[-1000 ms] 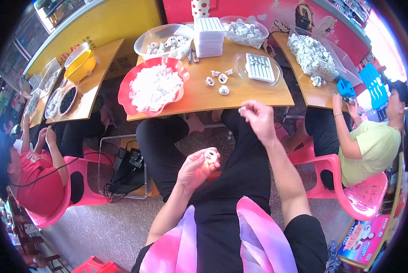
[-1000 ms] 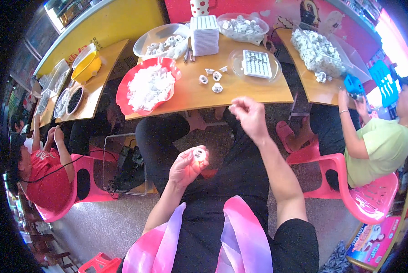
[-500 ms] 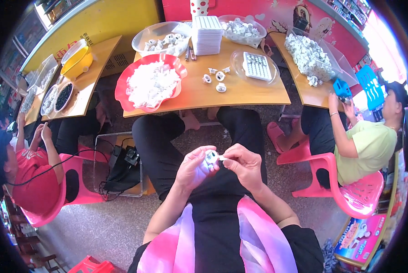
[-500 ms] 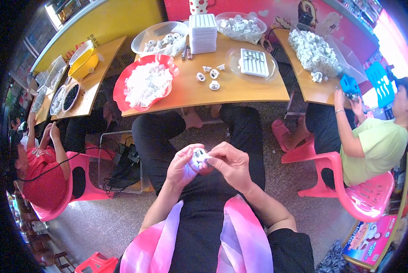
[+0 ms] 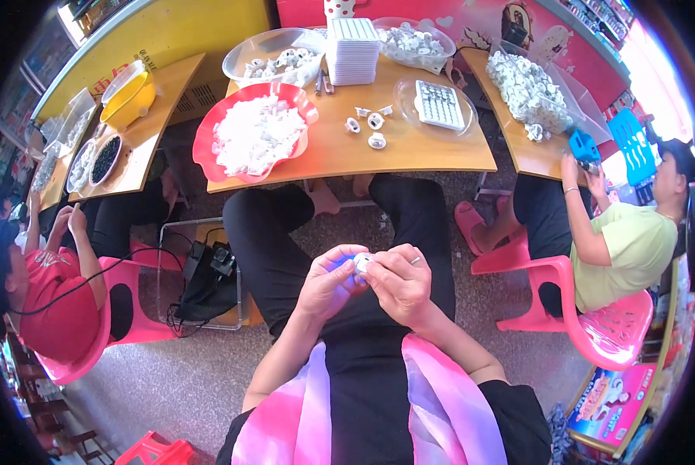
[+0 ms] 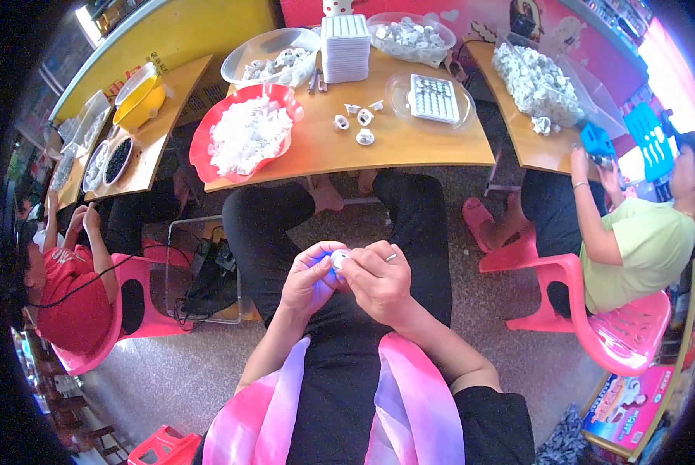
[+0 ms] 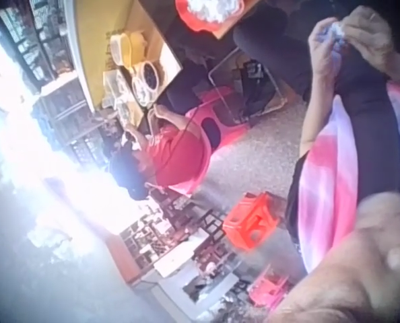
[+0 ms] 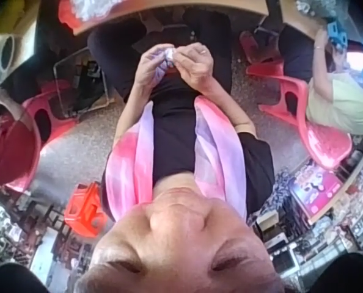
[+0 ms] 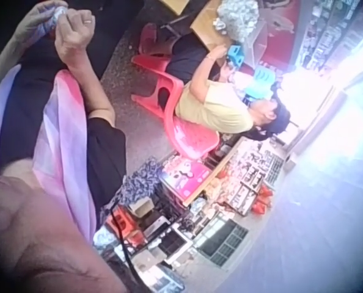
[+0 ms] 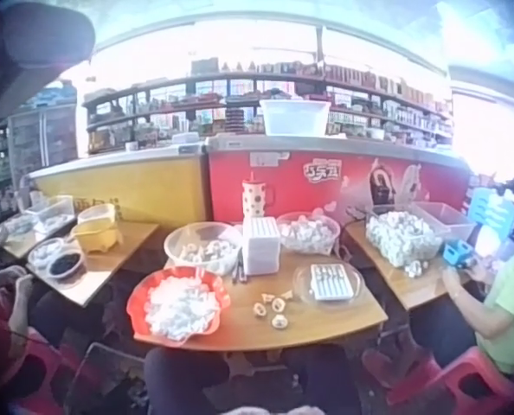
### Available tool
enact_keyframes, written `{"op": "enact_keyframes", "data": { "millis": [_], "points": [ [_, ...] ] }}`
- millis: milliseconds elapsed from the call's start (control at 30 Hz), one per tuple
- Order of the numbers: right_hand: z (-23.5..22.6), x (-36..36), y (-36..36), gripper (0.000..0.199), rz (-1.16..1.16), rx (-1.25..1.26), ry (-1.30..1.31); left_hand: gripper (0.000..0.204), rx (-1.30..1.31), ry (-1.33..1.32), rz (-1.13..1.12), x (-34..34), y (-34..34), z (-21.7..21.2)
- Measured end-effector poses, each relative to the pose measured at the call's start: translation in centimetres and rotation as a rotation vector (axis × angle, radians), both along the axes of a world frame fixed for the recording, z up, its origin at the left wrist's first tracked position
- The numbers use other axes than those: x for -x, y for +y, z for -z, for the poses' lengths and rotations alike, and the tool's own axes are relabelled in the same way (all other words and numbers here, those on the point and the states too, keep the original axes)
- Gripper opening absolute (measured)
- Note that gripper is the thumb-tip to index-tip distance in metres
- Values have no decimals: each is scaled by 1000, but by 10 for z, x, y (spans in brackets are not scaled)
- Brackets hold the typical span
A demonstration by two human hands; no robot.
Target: The person assembles small plastic components by hand at a workshop table.
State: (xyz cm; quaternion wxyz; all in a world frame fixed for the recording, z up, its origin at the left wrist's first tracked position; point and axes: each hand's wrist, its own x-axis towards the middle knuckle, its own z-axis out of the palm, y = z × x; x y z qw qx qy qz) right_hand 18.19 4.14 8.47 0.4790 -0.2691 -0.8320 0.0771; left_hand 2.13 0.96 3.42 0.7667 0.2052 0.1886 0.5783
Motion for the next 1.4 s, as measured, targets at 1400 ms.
{"op": "enact_keyframes", "data": {
  "millis": [1400],
  "points": [
    [12,-7,1,20,-286,1135,442,15,-19,577,-114,-6,-1,-15]
  ]
}}
